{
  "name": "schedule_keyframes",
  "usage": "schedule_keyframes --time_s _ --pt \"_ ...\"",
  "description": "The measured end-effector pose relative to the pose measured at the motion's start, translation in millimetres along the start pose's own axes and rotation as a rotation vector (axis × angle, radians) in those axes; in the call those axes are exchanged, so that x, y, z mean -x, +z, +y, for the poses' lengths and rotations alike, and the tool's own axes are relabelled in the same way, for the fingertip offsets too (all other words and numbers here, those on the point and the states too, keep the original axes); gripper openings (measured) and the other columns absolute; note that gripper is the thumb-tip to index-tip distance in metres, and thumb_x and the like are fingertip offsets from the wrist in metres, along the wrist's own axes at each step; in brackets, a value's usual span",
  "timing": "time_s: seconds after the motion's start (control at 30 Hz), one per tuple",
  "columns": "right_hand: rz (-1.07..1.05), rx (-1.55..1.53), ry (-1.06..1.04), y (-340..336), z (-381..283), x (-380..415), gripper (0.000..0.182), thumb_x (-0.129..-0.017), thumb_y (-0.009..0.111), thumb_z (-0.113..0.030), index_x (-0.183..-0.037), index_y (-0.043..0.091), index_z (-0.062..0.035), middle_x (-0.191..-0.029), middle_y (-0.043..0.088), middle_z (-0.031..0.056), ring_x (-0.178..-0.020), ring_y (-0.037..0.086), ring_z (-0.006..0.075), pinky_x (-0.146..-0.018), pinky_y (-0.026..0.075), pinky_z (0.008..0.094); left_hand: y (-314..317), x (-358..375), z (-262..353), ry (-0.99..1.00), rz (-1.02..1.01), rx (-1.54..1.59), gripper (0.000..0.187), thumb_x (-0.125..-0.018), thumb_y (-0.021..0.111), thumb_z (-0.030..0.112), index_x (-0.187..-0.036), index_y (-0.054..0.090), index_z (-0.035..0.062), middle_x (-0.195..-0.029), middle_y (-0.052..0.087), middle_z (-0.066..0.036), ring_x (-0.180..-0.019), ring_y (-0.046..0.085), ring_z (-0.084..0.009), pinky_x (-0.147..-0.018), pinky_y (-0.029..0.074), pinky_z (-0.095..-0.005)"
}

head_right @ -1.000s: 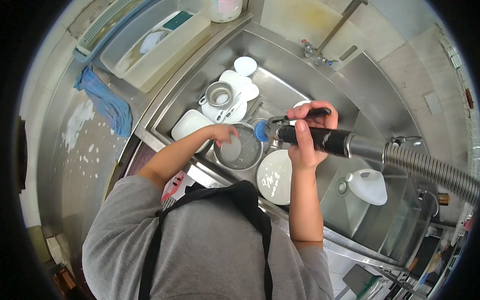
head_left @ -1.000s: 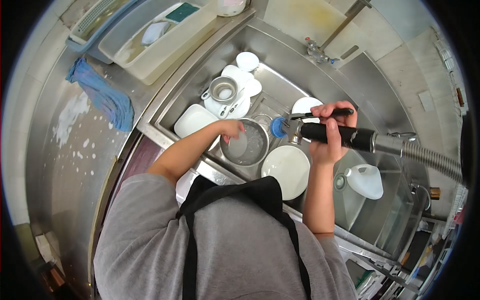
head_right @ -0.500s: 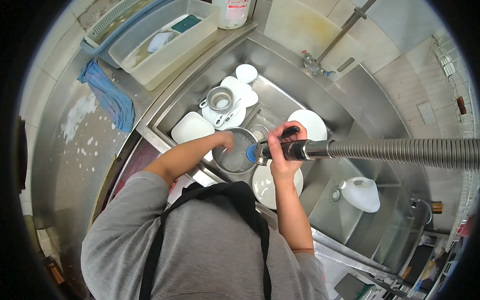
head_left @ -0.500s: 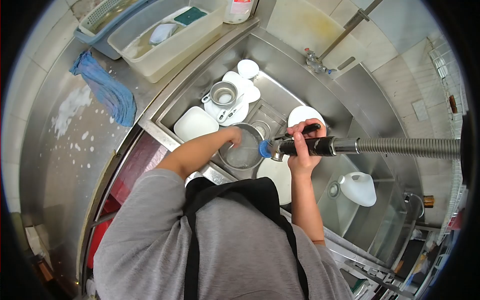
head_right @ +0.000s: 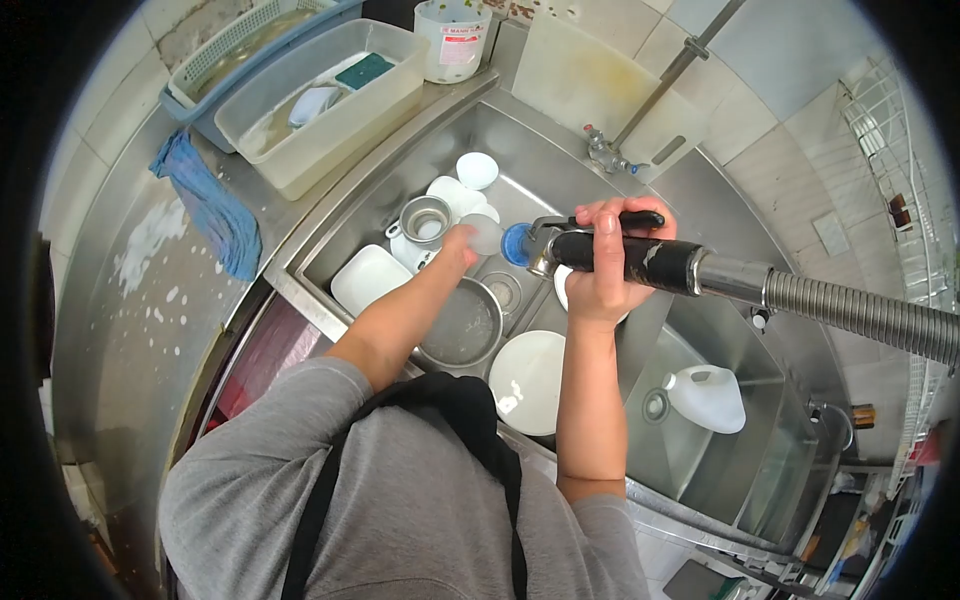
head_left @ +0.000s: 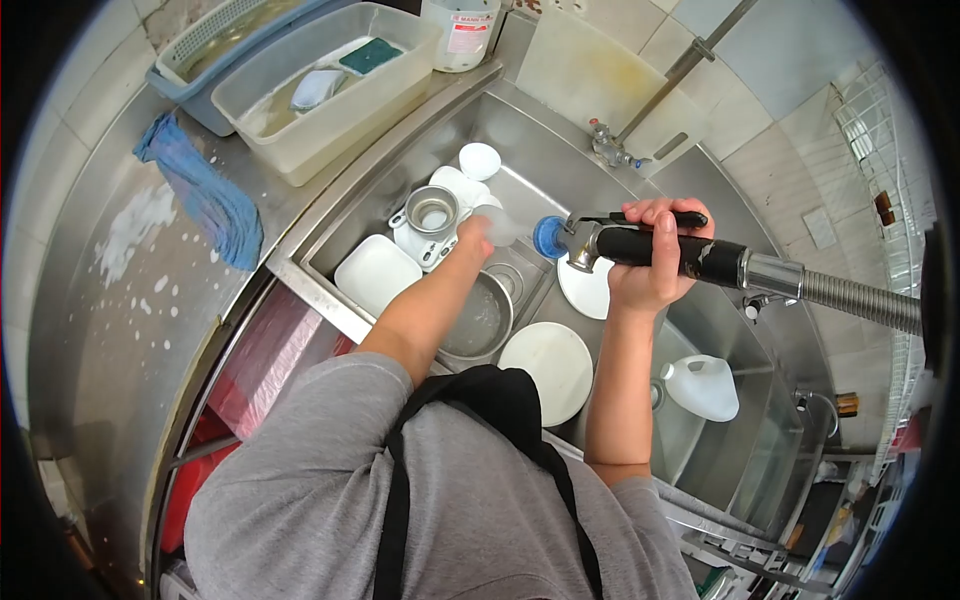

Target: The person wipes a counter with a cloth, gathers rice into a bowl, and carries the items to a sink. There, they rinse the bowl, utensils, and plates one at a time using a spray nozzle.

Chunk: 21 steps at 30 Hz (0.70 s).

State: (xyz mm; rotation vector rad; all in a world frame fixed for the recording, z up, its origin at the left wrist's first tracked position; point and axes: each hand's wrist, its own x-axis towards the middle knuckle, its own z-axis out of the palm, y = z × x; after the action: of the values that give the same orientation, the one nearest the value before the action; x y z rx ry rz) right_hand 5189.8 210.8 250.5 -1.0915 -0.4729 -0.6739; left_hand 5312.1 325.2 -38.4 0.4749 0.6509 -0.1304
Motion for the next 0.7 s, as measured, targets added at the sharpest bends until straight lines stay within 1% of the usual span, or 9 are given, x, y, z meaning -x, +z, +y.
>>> schedule_keyframes --time_s 0.07,0.2,0.3,0.4,0.5,0.57,0.6,0.67,0.7 --pt "-0.017 0.020 -0.005 -1.1 2.5 1.7 0.018 -0.073 0.048 -0.006 -0.090 0.042 -0.0039 -0.068 0.044 0.0077 -0.063 0.044 0.0173 -0.065 0.040 0.0352 -4.8 -9.0 0.4 -0.005 0.069 0.170 0.032 -0.066 0.049 0.000 -0.097 0.044 -0.0007 -0.098 0.046 -0.017 -0.088 0.049 -0.0308 -0.073 0.042 -0.0470" --pt "0.004 0.008 0.020 -1.0 8.6 6.3 0.019 -0.073 0.049 -0.005 -0.090 0.042 -0.0039 -0.068 0.045 0.0079 -0.063 0.045 0.0174 -0.064 0.040 0.0350 3.5 15.4 20.8 -0.016 0.125 0.188 0.031 -0.066 0.048 0.001 -0.096 0.044 -0.0001 -0.098 0.047 -0.017 -0.089 0.049 -0.0313 -0.076 0.041 -0.0483" --pt "0.009 0.022 -0.014 1.2 13.7 5.4 0.018 -0.073 0.049 -0.004 -0.090 0.042 -0.0037 -0.067 0.045 0.0081 -0.062 0.045 0.0175 -0.064 0.041 0.0348 -1.4 14.7 23.5 0.003 0.079 0.144 0.033 -0.067 0.047 0.001 -0.100 0.043 0.0014 -0.100 0.047 -0.017 -0.090 0.049 -0.0319 -0.078 0.041 -0.0493" --pt "0.023 0.017 -0.020 3.3 15.7 4.7 0.018 -0.073 0.049 -0.004 -0.089 0.042 -0.0035 -0.067 0.045 0.0082 -0.061 0.046 0.0176 -0.063 0.042 0.0348 -8.8 10.8 23.6 -0.063 0.041 0.222 0.033 -0.067 0.045 0.001 -0.100 0.042 0.0037 -0.099 0.047 -0.016 -0.090 0.048 -0.0319 -0.080 0.040 -0.0502" --pt "0.013 0.005 -0.018 3.7 15.4 5.2 0.018 -0.073 0.049 -0.004 -0.089 0.042 -0.0033 -0.067 0.045 0.0081 -0.061 0.046 0.0175 -0.064 0.042 0.0349 -11.7 8.8 20.8 0.006 0.100 0.222 0.036 -0.066 0.043 0.001 -0.102 0.041 0.0056 -0.098 0.047 -0.016 -0.094 0.047 -0.0309 -0.083 0.038 -0.0496" --pt "0.023 0.011 -0.018 4.8 16.0 4.5 0.018 -0.072 0.049 -0.004 -0.089 0.042 -0.0033 -0.067 0.045 0.0081 -0.061 0.046 0.0175 -0.064 0.042 0.0349 -1.6 32.6 21.3 0.168 0.284 -0.010 0.033 -0.070 0.041 0.005 -0.103 0.041 0.0075 -0.089 0.048 -0.013 -0.070 0.052 -0.0246 -0.063 0.048 -0.0404" --pt "0.035 0.017 -0.017 5.4 15.8 4.7 0.019 -0.072 0.049 -0.004 -0.089 0.042 -0.0033 -0.067 0.045 0.0082 -0.061 0.046 0.0175 -0.064 0.042 0.0349 -5.9 27.5 20.2 0.166 0.283 -0.011 0.033 -0.070 0.041 0.005 -0.103 0.041 0.0075 -0.089 0.048 -0.013 -0.070 0.052 -0.0246 -0.063 0.048 -0.0404" --pt "0.037 0.028 -0.014 6.3 15.3 4.9 0.019 -0.072 0.049 -0.004 -0.090 0.042 -0.0033 -0.067 0.045 0.0081 -0.061 0.046 0.0175 -0.063 0.042 0.0348 -11.1 20.3 22.6 0.016 0.165 0.065 0.022 -0.075 0.039 0.012 -0.096 0.043 0.0047 -0.082 0.050 -0.009 -0.051 0.046 -0.0115 -0.038 0.036 -0.0195" --pt "0.037 0.036 -0.009 7.1 15.2 4.7 0.019 -0.072 0.049 -0.004 -0.090 0.041 -0.0032 -0.067 0.045 0.0081 -0.061 0.045 0.0174 -0.063 0.041 0.0348 -6.9 20.2 24.0 0.017 0.164 0.065 0.022 -0.075 0.039 0.012 -0.096 0.043 0.0047 -0.082 0.050 -0.009 -0.051 0.046 -0.0115 -0.038 0.036 -0.0195"
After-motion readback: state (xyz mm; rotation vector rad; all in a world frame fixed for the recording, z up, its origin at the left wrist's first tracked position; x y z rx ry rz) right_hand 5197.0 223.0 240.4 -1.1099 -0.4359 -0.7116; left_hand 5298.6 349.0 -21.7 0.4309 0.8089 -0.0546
